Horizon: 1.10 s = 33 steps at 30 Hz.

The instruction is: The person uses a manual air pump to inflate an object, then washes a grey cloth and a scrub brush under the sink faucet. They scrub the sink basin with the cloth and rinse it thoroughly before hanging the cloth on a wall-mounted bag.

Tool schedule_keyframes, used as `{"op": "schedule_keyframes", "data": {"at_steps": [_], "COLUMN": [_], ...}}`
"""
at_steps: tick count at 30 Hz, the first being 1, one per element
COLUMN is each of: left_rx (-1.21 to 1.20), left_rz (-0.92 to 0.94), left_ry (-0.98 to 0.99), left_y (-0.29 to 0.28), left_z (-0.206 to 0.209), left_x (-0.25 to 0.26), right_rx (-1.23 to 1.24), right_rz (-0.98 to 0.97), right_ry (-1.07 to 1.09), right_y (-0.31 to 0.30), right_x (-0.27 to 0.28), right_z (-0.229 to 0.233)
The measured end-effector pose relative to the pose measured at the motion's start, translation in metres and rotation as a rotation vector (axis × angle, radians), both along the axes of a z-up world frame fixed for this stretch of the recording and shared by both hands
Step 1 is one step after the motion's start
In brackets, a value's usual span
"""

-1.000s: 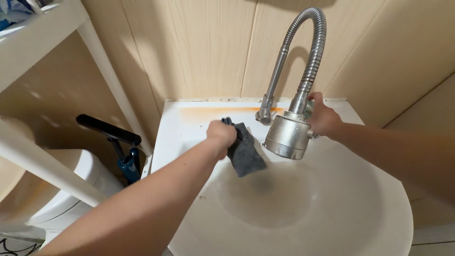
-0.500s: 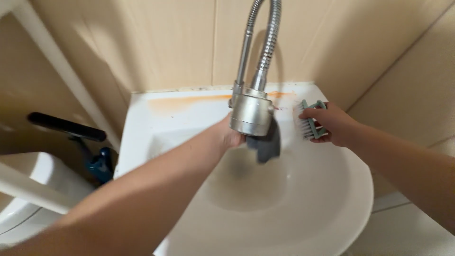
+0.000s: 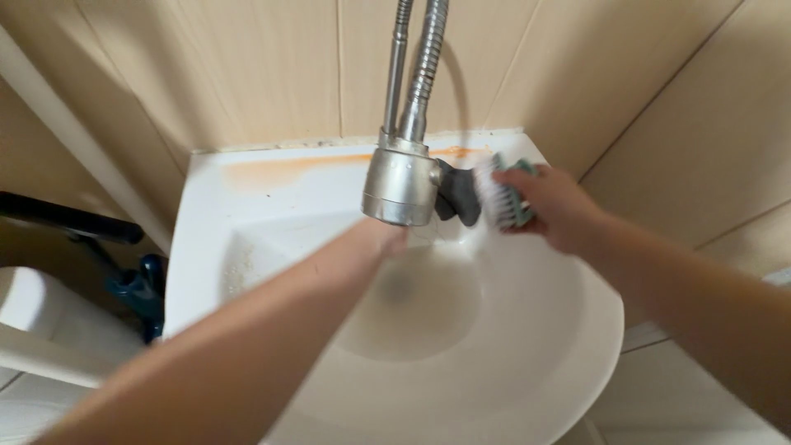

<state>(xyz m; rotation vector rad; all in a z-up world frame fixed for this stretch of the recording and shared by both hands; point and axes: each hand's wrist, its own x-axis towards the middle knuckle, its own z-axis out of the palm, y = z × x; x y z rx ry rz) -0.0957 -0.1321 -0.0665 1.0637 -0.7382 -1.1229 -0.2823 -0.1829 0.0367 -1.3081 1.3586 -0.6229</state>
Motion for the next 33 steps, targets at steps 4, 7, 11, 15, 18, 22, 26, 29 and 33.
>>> {"op": "schedule_keyframes", "data": {"at_steps": [4, 7, 11, 15, 18, 22, 26, 29, 33], "left_rx": [0.252, 0.456, 0.574, 0.595, 0.601, 0.569, 0.486, 0.512, 0.308], "left_rz": [-0.43, -0.157, 0.063, 0.274, 0.322, 0.486, 0.602, 0.598, 0.664], "left_ry": [0.599, 0.54, 0.071, -0.526, -0.677, -0.901, -1.095, -1.067, -1.13], "left_y": [0.036, 0.064, 0.121, 0.164, 0.177, 0.191, 0.215, 0.234, 0.246], "left_z": [-0.008, -0.015, -0.002, 0.025, 0.033, 0.026, 0.026, 0.028, 0.035], "left_x": [-0.012, -0.003, 0.019, 0.019, 0.017, 0.022, 0.035, 0.037, 0.037], "right_rx": [-0.049, -0.344, -0.827, -1.091, -1.027, -0.985, -0.973, -0.891, -0.788], "right_rz": [0.376, 0.614, 0.79, 0.845, 0.771, 0.727, 0.528, 0.328, 0.121], "right_ry": [0.097, 0.313, 0.694, 1.034, 0.904, 0.773, 0.827, 1.024, 1.053], "right_y": [0.027, -0.014, -0.086, -0.13, -0.146, -0.154, -0.192, -0.223, -0.227], "right_x": [0.023, 0.028, 0.046, 0.066, 0.079, 0.087, 0.047, 0.025, 0.049], "right_z": [-0.031, -0.051, -0.106, -0.158, -0.167, -0.167, -0.165, -0.168, -0.169]}}
